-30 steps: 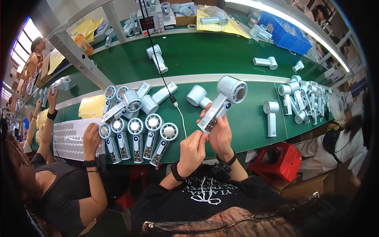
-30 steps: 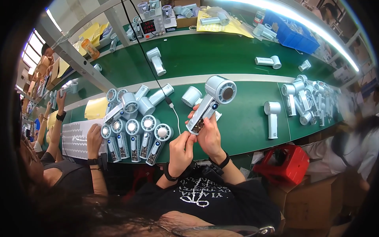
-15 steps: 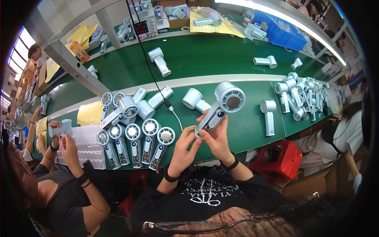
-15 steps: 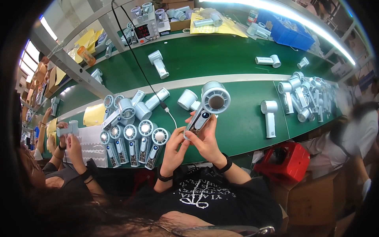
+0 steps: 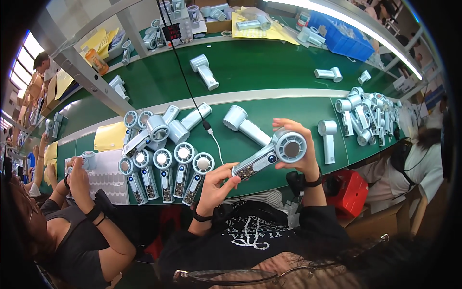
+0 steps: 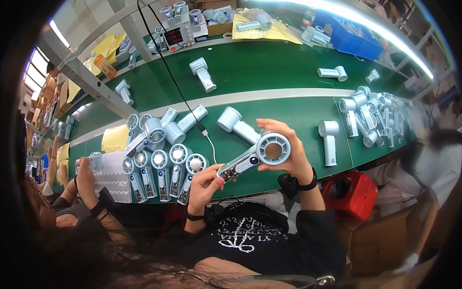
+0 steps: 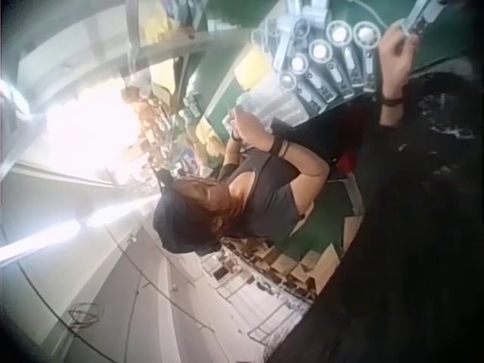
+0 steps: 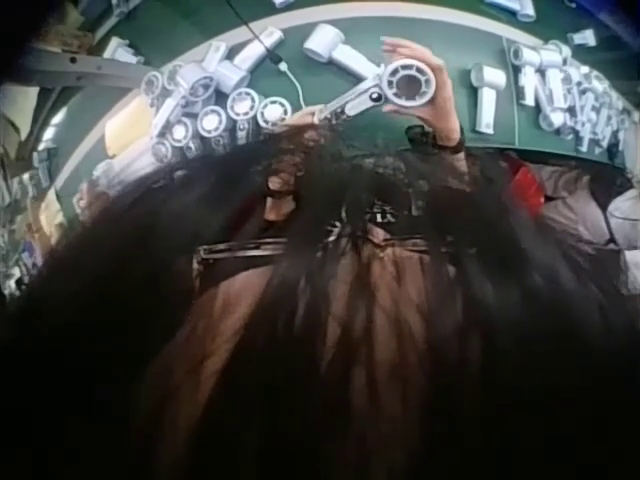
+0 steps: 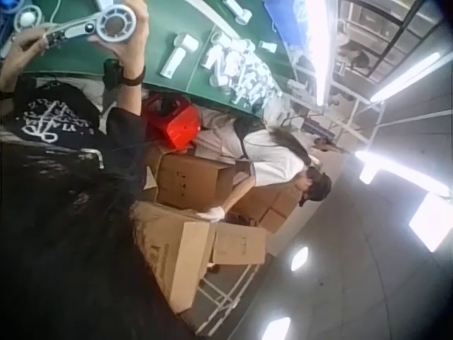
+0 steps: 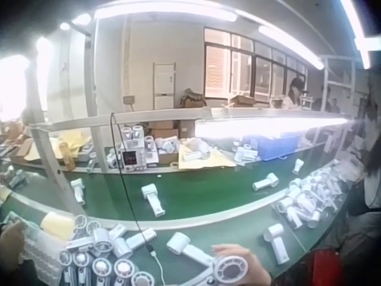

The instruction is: Assembling handheld electronic devices by fitting plastic housings and internal components together on an assembly line.

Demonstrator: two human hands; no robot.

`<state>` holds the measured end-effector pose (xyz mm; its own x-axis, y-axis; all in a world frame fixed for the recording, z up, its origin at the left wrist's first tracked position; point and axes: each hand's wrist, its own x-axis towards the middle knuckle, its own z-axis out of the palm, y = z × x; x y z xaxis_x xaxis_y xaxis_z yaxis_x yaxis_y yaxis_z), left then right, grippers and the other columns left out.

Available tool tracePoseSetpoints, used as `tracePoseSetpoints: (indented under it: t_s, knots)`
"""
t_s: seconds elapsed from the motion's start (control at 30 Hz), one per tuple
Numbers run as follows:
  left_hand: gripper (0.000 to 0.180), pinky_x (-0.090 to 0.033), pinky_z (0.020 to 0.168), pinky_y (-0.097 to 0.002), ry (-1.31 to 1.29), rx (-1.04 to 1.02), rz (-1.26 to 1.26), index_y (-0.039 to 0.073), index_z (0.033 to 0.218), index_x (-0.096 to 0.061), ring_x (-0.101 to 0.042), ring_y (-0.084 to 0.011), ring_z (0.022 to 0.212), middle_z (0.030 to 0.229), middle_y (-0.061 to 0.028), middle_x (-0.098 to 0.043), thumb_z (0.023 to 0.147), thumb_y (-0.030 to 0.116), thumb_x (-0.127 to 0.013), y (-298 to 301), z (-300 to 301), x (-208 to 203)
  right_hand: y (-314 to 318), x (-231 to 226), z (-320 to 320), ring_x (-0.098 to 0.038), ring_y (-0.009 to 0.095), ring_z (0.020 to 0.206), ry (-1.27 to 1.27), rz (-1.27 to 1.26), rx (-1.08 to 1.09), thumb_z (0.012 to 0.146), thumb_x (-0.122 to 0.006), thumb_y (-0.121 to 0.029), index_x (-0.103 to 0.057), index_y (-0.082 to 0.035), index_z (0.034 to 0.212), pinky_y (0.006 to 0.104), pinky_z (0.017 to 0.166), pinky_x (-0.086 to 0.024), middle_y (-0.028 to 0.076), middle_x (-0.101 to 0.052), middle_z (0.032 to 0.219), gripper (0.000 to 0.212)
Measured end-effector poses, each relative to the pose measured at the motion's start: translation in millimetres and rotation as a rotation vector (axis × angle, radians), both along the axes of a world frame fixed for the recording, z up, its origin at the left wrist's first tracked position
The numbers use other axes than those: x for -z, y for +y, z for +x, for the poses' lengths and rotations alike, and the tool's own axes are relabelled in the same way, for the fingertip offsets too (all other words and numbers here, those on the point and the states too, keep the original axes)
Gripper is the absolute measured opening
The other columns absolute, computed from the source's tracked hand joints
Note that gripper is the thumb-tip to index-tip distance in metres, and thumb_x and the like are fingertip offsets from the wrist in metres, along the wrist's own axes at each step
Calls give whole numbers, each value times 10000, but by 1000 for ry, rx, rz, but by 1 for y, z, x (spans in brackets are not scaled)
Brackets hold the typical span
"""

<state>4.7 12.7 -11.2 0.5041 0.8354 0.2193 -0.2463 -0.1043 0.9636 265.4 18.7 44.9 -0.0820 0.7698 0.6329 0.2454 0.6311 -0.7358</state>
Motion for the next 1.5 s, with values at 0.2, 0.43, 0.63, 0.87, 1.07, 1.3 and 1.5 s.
tracePoseSetpoints:
  t_s: [0.2,0.43,0.63,0.87,1.07,1.3,1.5]
  knots:
    - [289,-431,677,-247,173,-11,148,-64,795,-561,-559,-153,813,1153,-174,-589,977,135,-457,1,-5,-7,2,12,6,-588,351,1060,-151,199,-111,606,-896,-289,-398,-58,1182,479,915,-472,247,-584,1126,796]
    - [346,-400,639,-227,186,-109,135,-72,842,-540,-504,-109,759,1198,-143,-514,1018,163,-357,-3,1,-20,-3,12,-2,-600,360,1031,-160,258,-104,625,-888,-276,-376,-77,1205,568,943,-429,215,-604,1050,799]
    - [344,-369,594,-217,158,-174,182,-77,850,-533,-464,-84,727,1117,-101,-471,1018,166,-357,-7,5,-18,-4,4,-5,-624,356,977,-204,360,-45,611,-893,-317,-323,-99,1235,615,951,-406,193,-620,1003,872]
    - [296,-367,566,-229,151,-292,249,-52,772,-493,-446,-98,648,1051,-106,-446,998,122,-410,-13,2,-19,-8,-3,-10,-643,337,917,-157,381,-58,632,-880,-333,-281,-120,1245,623,948,-415,181,-626,971,883]
    - [313,-358,611,-220,148,-493,224,-51,809,-503,-474,-142,827,1059,-127,-453,1006,152,-369,-15,-22,-23,-37,-56,60,-555,226,756,1276,141,-793,765,-758,-331,-155,-68,1399,402,689,-519,117,-537,906,913]
    - [303,-364,551,-237,188,-476,343,-64,791,-500,-437,-106,633,1049,-129,-467,1000,135,-408,-3,-1,-9,-62,-68,52,-513,222,702,596,549,64,704,-798,-388,-259,-153,1437,395,657,-524,93,-506,873,939]
    - [272,-374,589,-239,250,-435,243,-81,842,-534,-453,-119,686,1038,-98,-499,989,102,-397,-5,6,-17,-56,-56,94,-504,220,752,442,413,116,720,-782,-404,-267,-157,1459,447,805,-500,103,-493,906,934]
